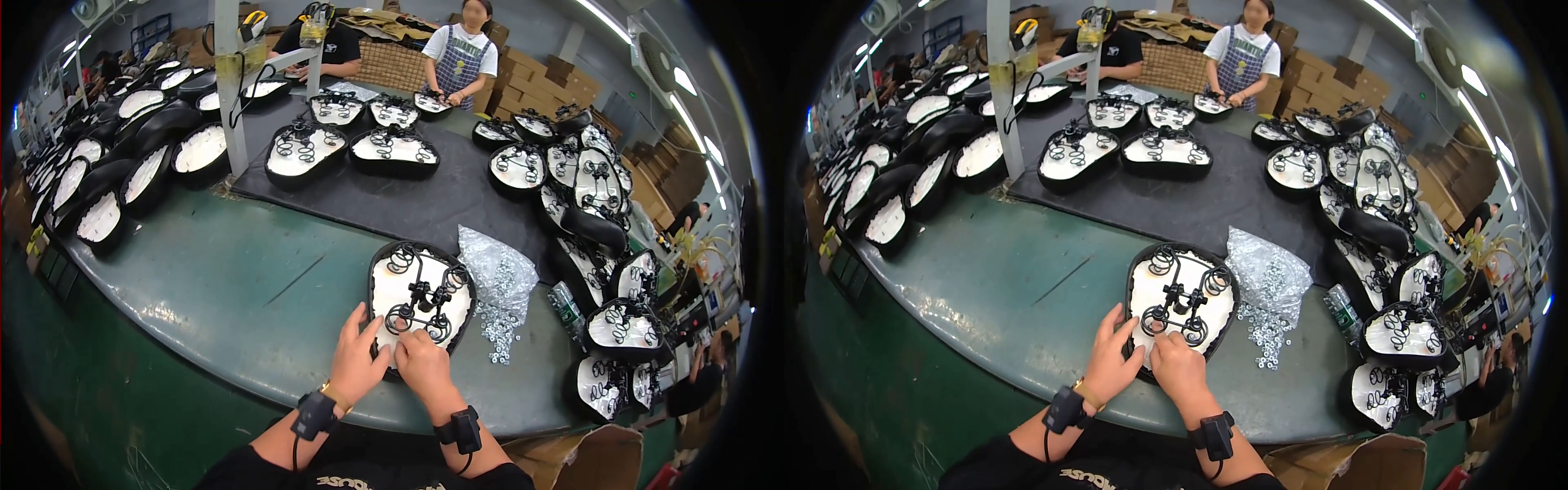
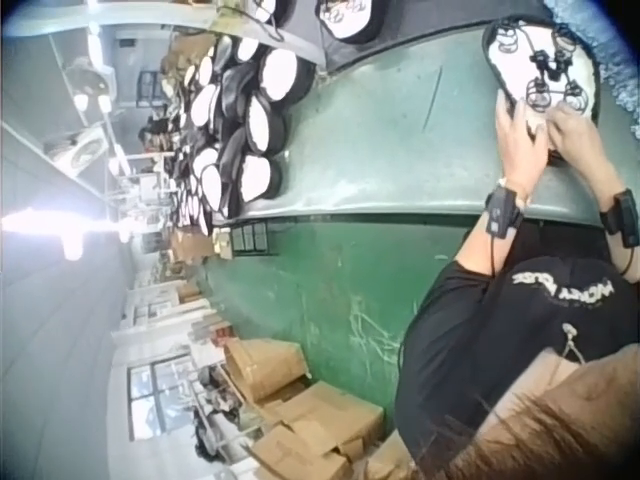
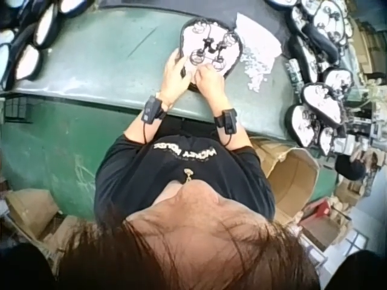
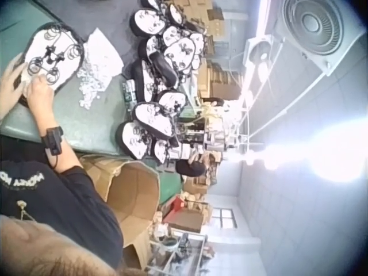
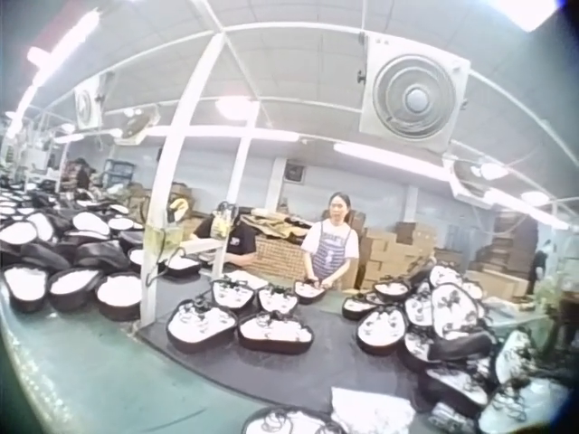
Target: The person picks up washers from a pile on the table, places them onto the bolts of a bicycle seat, and presses them into position. After repeating this for all the bolts, they place the finished seat into a cardboard box and reach for another one.
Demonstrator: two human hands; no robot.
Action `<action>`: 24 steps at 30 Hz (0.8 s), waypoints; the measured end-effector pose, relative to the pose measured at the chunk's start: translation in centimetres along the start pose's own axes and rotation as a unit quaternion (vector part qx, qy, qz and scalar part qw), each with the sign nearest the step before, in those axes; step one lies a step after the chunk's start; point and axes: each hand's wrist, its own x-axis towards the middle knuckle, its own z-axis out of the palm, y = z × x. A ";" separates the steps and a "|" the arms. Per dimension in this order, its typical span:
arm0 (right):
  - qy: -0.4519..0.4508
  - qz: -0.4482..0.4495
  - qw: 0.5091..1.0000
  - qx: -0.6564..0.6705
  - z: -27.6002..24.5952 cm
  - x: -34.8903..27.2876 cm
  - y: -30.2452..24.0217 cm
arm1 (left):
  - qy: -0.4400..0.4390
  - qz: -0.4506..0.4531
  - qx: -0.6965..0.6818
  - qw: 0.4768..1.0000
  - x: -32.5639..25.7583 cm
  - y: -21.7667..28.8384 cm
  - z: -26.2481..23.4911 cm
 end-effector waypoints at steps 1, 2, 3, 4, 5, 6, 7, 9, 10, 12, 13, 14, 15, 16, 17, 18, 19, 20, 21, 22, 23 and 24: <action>0.005 0.006 1.000 -0.005 0.0 0.0 0.0 | -0.014 0.067 0.079 0.994 -0.2 0.4 -0.6; 0.008 0.011 1.000 -0.007 0.1 0.0 0.2 | -0.027 0.135 0.157 0.978 -0.4 1.1 -1.1; 0.004 0.019 1.000 -0.001 0.2 -0.1 0.4 | -0.042 0.141 0.248 0.957 -0.2 2.4 -1.1; 0.001 0.024 1.000 0.005 0.2 0.0 0.4 | -0.042 0.144 0.248 0.957 0.0 3.5 -1.4; 0.004 0.024 1.000 0.004 0.0 0.2 0.3 | -0.045 0.157 0.301 0.940 0.1 4.5 -1.7; -0.004 0.024 1.000 0.012 -0.1 0.2 0.3 | -0.051 0.169 0.352 0.919 0.3 4.9 -1.6; -0.011 0.024 0.999 0.019 -0.2 0.3 0.3 | -0.054 0.184 0.373 0.908 0.6 4.6 -1.2; 0.003 0.018 1.000 0.016 0.0 0.2 0.4 | -0.083 0.172 0.372 0.908 1.0 4.5 -1.1; 0.015 0.010 1.000 0.014 0.2 0.2 0.5 | -0.109 0.157 0.371 0.909 1.2 4.5 -1.1; 0.008 0.032 0.999 0.000 0.3 -0.2 0.1 | -0.109 0.163 0.361 0.912 1.2 4.3 -1.0; -0.003 0.053 0.999 -0.014 0.3 -0.5 -0.1 | -0.107 0.166 0.351 0.915 1.2 4.3 -1.1; -0.002 0.057 0.998 -0.014 0.3 -0.3 0.0 | -0.111 0.168 0.351 0.915 1.3 4.3 -1.3; -0.017 0.041 0.999 -0.021 0.3 0.3 0.2 | -0.133 0.163 0.358 0.910 1.5 4.3 -1.5; -0.033 0.024 0.999 -0.028 0.2 0.3 0.3 | -0.156 0.157 0.365 0.904 1.6 4.5 -1.8; -0.034 0.028 0.999 -0.027 0.2 0.0 0.5 | -0.160 0.157 0.364 0.904 1.4 4.0 -1.9; -0.001 0.009 1.000 -0.012 0.3 0.1 0.6 | -0.166 0.164 0.336 0.913 1.7 3.1 -1.9; 0.031 -0.010 0.999 0.003 0.4 0.1 0.6 | -0.171 0.170 0.307 0.921 1.8 2.4 -1.9; 0.034 -0.011 0.999 0.004 0.3 0.0 0.4 | -0.170 0.172 0.309 0.920 1.8 1.9 -1.9; 0.060 -0.003 0.998 0.027 0.0 -0.5 0.1 | -0.178 0.172 0.288 0.925 1.5 1.6 -1.8; 0.085 0.006 0.995 0.050 -0.1 -0.8 0.0 | -0.186 0.171 0.266 0.930 1.4 1.3 -1.7; 0.087 0.007 0.995 0.050 -0.1 -0.4 0.0 | -0.188 0.173 0.266 0.930 1.5 1.0 -1.5; 0.044 0.005 0.999 0.016 0.0 0.0 -0.2 | -0.177 0.166 0.243 0.939 1.4 0.9 -1.4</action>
